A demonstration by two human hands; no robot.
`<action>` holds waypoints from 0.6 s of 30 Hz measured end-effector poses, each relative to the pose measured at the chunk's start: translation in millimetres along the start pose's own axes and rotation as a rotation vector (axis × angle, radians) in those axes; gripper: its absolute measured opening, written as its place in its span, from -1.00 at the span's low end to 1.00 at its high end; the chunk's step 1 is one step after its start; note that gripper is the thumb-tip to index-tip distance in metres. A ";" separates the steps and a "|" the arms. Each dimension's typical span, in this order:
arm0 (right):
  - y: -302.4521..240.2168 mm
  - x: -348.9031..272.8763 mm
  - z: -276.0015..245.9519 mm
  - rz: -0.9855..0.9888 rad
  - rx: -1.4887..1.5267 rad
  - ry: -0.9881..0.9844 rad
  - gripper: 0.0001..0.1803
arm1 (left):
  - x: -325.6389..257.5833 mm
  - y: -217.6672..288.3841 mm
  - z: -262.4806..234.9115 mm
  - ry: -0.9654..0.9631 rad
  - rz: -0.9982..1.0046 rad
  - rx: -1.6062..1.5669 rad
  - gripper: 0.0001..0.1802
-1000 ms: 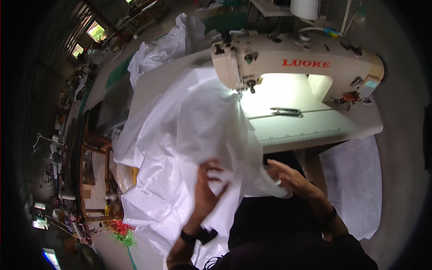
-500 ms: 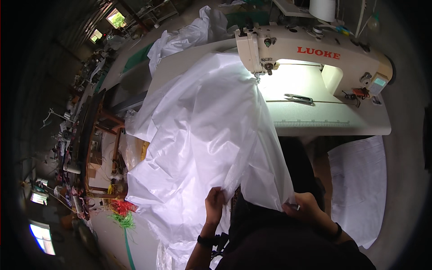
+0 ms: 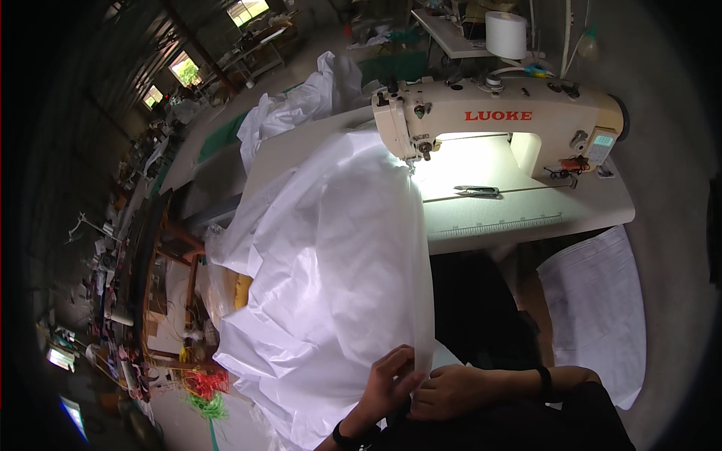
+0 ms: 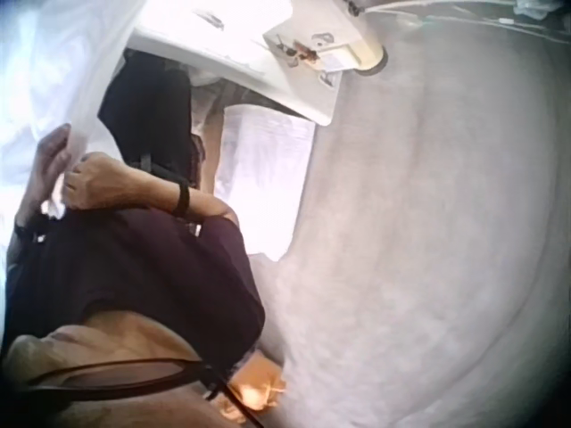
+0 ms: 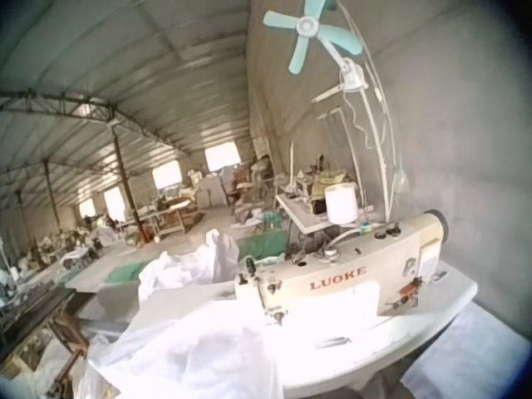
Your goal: Sewing together large white plastic sheets using an industrial sewing machine.
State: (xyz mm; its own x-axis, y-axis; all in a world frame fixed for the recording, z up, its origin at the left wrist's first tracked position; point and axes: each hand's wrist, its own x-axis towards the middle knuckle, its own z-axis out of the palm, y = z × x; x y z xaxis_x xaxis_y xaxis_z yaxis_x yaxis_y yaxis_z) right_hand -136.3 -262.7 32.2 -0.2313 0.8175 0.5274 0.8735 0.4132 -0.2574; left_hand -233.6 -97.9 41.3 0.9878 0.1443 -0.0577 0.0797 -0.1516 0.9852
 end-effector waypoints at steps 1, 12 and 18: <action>4.3 -3.8 8.5 0.003 -0.003 0.053 -0.90 | 0.6 0.8 -0.5 0.006 0.020 -0.007 -0.85; 119.2 -15.9 82.4 1.252 1.366 0.607 -0.43 | 36.0 0.5 2.4 -0.177 0.565 0.823 -0.85; 149.4 -2.7 13.5 1.204 -0.009 0.313 -0.39 | 40.4 -9.9 -8.7 -0.370 0.563 0.871 -0.91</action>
State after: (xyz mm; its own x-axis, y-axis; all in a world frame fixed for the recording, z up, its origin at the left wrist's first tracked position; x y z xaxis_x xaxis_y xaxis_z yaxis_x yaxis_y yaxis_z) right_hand -11.0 -197.8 -18.6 0.8295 0.5431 0.1302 0.4621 -0.5364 -0.7062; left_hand -195.7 -82.1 30.6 0.8799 -0.4413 0.1759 -0.4711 -0.7628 0.4429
